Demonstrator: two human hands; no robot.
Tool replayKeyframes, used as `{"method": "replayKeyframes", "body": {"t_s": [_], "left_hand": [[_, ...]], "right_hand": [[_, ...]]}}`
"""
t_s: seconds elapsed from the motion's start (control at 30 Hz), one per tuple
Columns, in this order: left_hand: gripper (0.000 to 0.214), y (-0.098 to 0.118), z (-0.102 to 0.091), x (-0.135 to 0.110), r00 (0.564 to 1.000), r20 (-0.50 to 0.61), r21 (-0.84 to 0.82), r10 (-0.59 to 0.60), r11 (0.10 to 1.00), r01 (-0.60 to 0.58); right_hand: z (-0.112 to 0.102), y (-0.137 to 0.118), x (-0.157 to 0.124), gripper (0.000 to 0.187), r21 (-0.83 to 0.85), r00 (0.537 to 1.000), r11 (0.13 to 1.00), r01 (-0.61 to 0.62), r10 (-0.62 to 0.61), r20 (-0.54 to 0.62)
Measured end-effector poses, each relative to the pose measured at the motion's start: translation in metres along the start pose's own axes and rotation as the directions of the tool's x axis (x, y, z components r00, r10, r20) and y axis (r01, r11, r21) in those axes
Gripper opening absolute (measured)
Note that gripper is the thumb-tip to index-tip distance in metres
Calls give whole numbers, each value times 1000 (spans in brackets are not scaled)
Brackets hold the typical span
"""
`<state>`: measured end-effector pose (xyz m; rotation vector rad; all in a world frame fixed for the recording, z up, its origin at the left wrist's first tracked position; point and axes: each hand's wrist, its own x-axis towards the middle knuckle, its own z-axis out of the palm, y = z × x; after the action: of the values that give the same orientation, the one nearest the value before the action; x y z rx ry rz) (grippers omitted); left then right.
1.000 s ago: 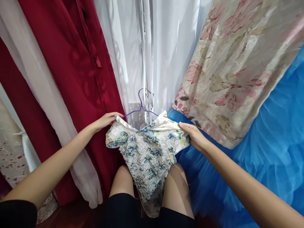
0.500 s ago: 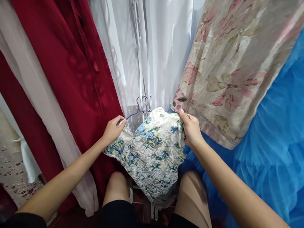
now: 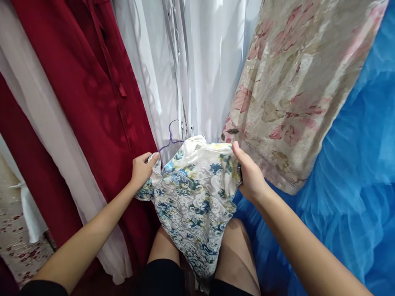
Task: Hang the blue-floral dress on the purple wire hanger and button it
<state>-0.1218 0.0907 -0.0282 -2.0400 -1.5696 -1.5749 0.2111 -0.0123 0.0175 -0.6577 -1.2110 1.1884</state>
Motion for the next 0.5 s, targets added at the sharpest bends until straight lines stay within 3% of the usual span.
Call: {"method": "replayKeyframes", "body": {"t_s": [0.1,0.17,0.3,0.4,0.47,0.5], "left_hand": [[50,-9,2,6,999,15,56,-38,998,37],[48,-13,8,11,998,38,86,-58,995,55],[47,-20,19,23,994,52,138,-99,986,91],[47,-28,14,29,988,-1,161,-157,975,155],[46,-35,7,28,977,-54,156,-207,965,212],[43,-38,4,26,971,-71,146,-230,960,238]], "right_hand": [[8,7,-24,61,-126,964,992,-20,52,261],[12,14,-34,64,-208,925,978,-12,90,368],[13,22,-22,67,-158,953,985,68,-17,304],[11,23,-5,69,-58,956,987,147,-127,264],[12,22,-4,67,-34,920,984,173,-149,363],[13,21,-8,64,-41,880,985,166,-129,457]]}}
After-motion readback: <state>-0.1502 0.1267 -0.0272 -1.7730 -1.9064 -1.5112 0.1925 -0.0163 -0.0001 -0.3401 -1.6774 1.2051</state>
